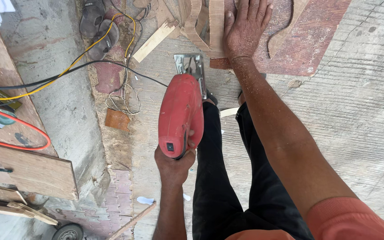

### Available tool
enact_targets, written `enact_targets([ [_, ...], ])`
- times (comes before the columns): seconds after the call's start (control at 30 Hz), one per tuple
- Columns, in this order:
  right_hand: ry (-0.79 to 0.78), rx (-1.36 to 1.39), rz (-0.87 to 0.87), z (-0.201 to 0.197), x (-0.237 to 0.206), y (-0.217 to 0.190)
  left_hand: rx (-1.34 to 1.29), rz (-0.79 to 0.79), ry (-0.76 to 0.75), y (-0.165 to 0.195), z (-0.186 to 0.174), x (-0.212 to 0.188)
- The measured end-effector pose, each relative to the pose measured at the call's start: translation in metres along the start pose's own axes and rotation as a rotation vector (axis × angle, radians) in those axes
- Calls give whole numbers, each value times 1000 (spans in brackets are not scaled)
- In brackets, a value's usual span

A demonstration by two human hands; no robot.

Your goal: The person uses a red jigsaw to cut a decorative curved shape from a wooden board. After cutting, they inspect the piece, walk to an outdoor area, and use a long metal rod to tap and adjust the cutout on a concrete surface.

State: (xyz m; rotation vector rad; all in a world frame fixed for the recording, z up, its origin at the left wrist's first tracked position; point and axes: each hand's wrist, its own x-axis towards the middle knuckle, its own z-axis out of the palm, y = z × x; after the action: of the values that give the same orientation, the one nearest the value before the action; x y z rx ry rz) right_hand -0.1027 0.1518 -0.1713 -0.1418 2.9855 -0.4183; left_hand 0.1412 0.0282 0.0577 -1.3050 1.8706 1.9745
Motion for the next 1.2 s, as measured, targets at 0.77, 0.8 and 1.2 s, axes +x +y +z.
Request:
enact_targets([
  [0.77, 148, 243, -11, 21, 16, 36, 455, -65, -114, 67, 92, 147],
  [0.8, 154, 254, -26, 21, 17, 38, 486, -55, -128, 68, 94, 150],
  [1.2, 98, 283, 6, 31, 8, 54, 334, -113, -142, 68, 112, 159],
])
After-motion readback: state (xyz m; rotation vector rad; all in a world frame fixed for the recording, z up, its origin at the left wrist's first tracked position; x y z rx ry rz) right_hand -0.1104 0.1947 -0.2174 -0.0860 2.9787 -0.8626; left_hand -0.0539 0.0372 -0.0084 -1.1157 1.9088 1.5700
